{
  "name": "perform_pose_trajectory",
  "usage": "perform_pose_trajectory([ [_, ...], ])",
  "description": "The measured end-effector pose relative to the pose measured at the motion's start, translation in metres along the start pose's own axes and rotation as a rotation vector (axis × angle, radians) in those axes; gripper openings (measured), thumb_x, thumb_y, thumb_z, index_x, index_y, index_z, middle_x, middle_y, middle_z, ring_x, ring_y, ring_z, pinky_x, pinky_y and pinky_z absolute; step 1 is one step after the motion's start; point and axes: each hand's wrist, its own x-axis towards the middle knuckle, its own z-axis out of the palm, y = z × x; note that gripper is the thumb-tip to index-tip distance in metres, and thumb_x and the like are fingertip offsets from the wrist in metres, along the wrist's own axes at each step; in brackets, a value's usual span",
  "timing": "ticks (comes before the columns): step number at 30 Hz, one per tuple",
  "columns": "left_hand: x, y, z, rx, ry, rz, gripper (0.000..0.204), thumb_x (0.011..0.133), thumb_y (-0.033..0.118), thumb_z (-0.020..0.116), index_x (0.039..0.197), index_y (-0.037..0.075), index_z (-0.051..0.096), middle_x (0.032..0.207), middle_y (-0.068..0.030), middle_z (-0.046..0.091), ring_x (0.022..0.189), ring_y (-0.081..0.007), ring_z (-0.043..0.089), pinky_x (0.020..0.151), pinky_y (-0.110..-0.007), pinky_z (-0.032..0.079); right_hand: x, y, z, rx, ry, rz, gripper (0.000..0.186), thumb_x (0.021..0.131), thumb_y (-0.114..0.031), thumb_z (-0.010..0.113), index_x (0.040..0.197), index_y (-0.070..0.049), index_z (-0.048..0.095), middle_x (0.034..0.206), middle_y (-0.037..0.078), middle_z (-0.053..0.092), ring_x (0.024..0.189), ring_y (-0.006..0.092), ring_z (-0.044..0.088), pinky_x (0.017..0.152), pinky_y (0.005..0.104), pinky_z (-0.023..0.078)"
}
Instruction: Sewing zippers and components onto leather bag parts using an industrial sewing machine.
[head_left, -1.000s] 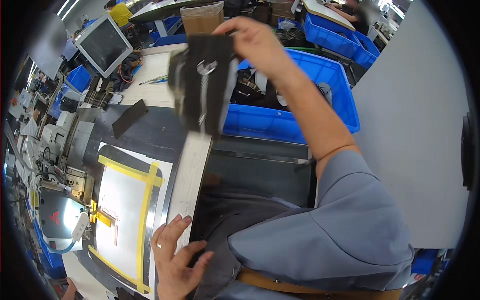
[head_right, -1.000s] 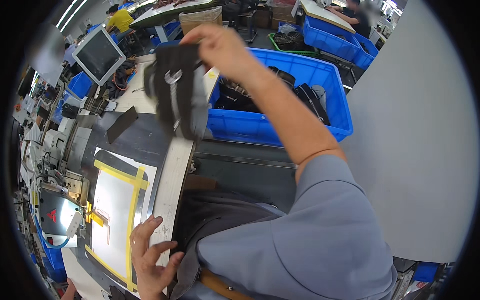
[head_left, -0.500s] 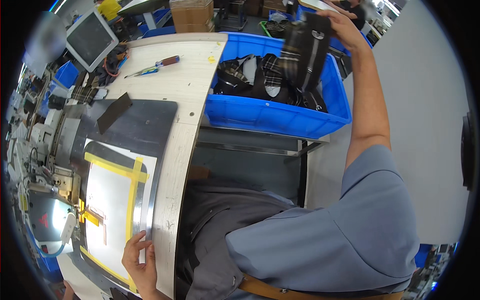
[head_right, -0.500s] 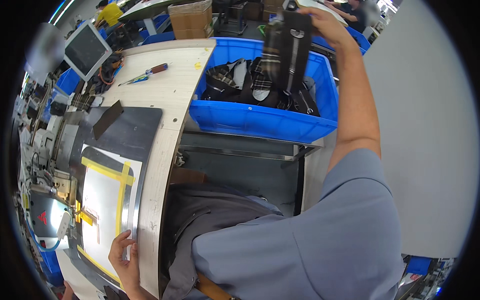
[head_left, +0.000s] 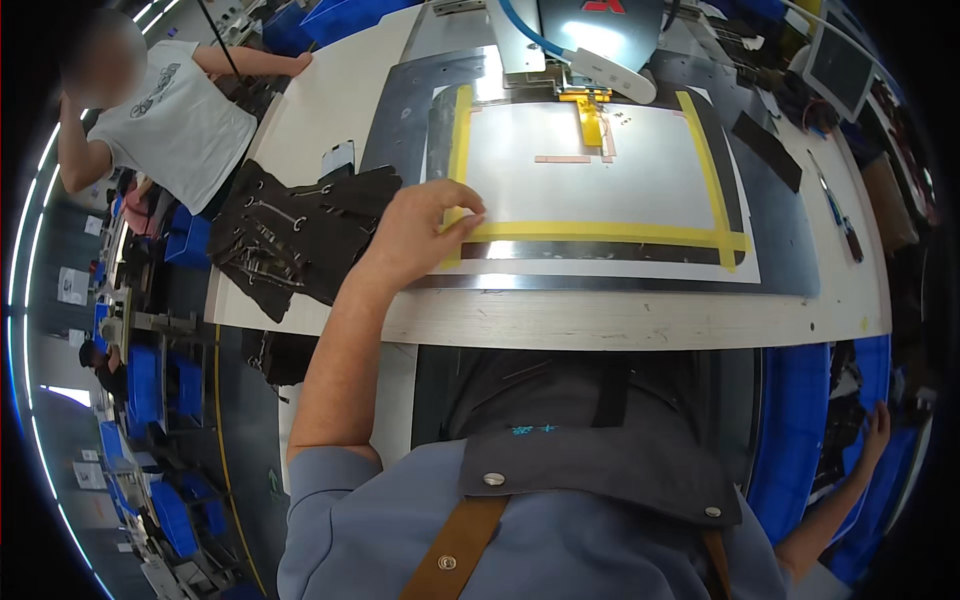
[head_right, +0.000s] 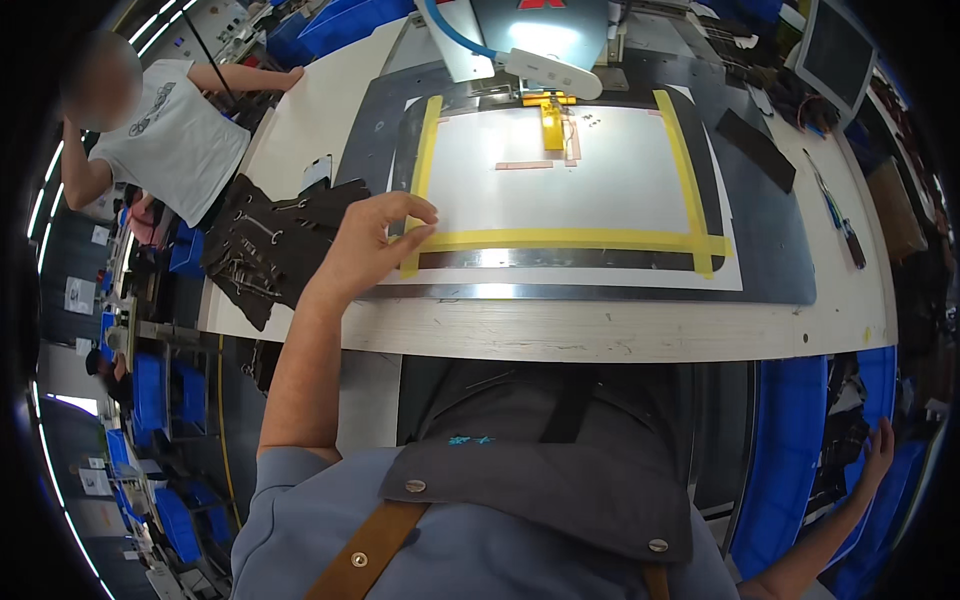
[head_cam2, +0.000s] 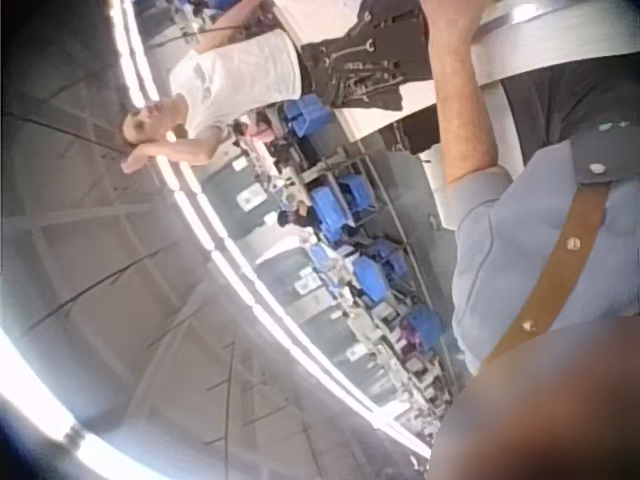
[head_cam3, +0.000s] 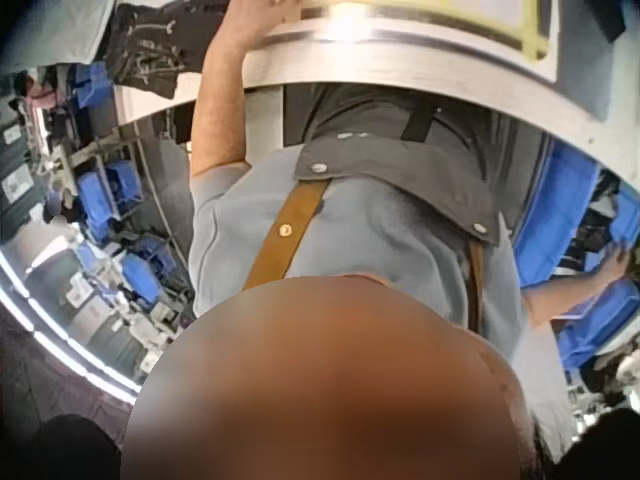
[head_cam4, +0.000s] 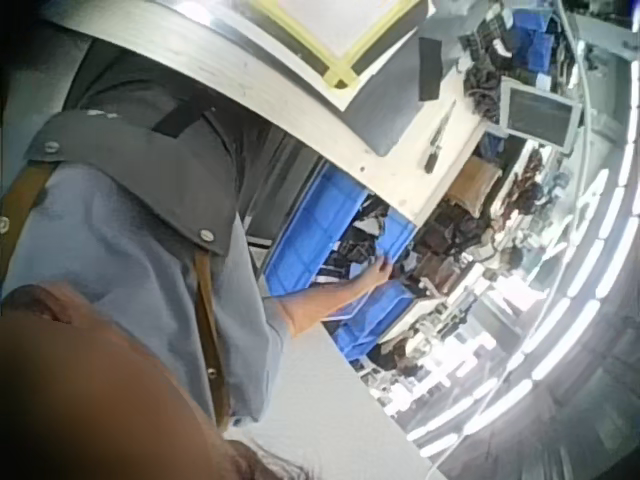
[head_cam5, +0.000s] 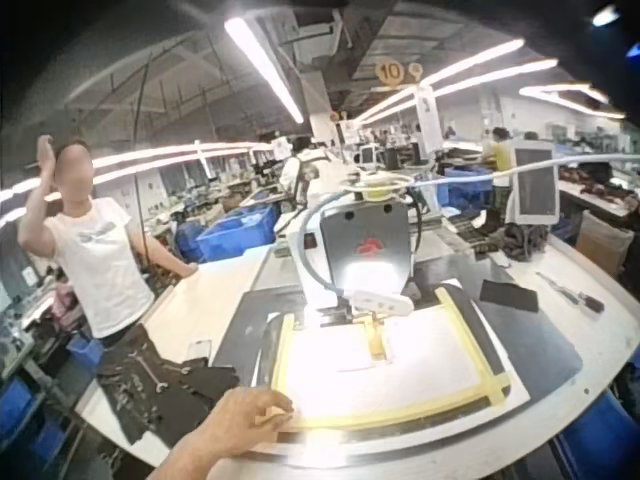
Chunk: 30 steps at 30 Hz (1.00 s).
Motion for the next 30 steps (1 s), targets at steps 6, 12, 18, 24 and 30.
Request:
perform_pose_trajectory([
  [6,-0.044,-0.076,-0.094,0.478,0.160,-0.403,0.023,0.083,0.002,0.074,0.106,0.002,0.071,0.106,-0.0123,0.072,0.100,-0.0289,0.070,0.089,-0.036,0.053,-0.042,-0.261,0.266,0.042,-0.415,-0.496,0.031,0.103,-0.014,0.056,0.129,0.001,0.063,0.123,0.011,0.067,0.104,0.0177,0.064,0.094,0.0310,0.050],
  [12,-0.068,-0.103,-0.139,0.258,0.036,-0.502,0.050,0.077,0.017,0.083,0.124,0.008,0.068,0.125,-0.0119,0.069,0.119,-0.0273,0.064,0.103,-0.037,0.048,-0.129,-0.426,0.397,0.018,-0.684,-0.834,0.020,0.095,-0.001,0.060,0.112,0.002,0.071,0.103,0.014,0.072,0.093,0.0198,0.070,0.086,0.0309,0.052],
  [18,-0.081,-0.085,-0.135,0.489,-0.237,-0.401,0.063,0.065,0.023,0.092,0.122,0.015,0.067,0.128,-0.0026,0.059,0.133,-0.0267,0.050,0.120,-0.048,0.028,-0.167,-0.476,0.453,0.000,-0.959,-1.001,0.017,0.092,0.000,0.062,0.106,0.001,0.071,0.096,0.014,0.072,0.089,0.0251,0.071,0.083,0.0330,0.053],
  [24,-0.069,-0.100,-0.152,0.539,-0.178,-0.300,0.038,0.065,0.023,0.091,0.094,0.013,0.069,0.111,0.0001,0.059,0.124,-0.0255,0.052,0.119,-0.049,0.023,-0.171,-0.483,0.469,0.017,-1.052,-1.037,0.014,0.092,-0.001,0.063,0.103,0.000,0.072,0.093,0.013,0.073,0.083,0.0277,0.070,0.078,0.0354,0.054],
  [30,-0.031,-0.082,-0.151,-0.439,0.400,-0.193,0.014,0.088,0.010,0.079,0.094,0.001,0.070,0.088,0.0021,0.068,0.080,-0.0058,0.060,0.073,-0.023,0.049,-0.177,-0.497,0.475,0.072,-1.112,-0.921,0.020,0.094,-0.006,0.065,0.112,0.000,0.071,0.103,0.014,0.074,0.093,0.0228,0.071,0.083,0.0342,0.055],
])
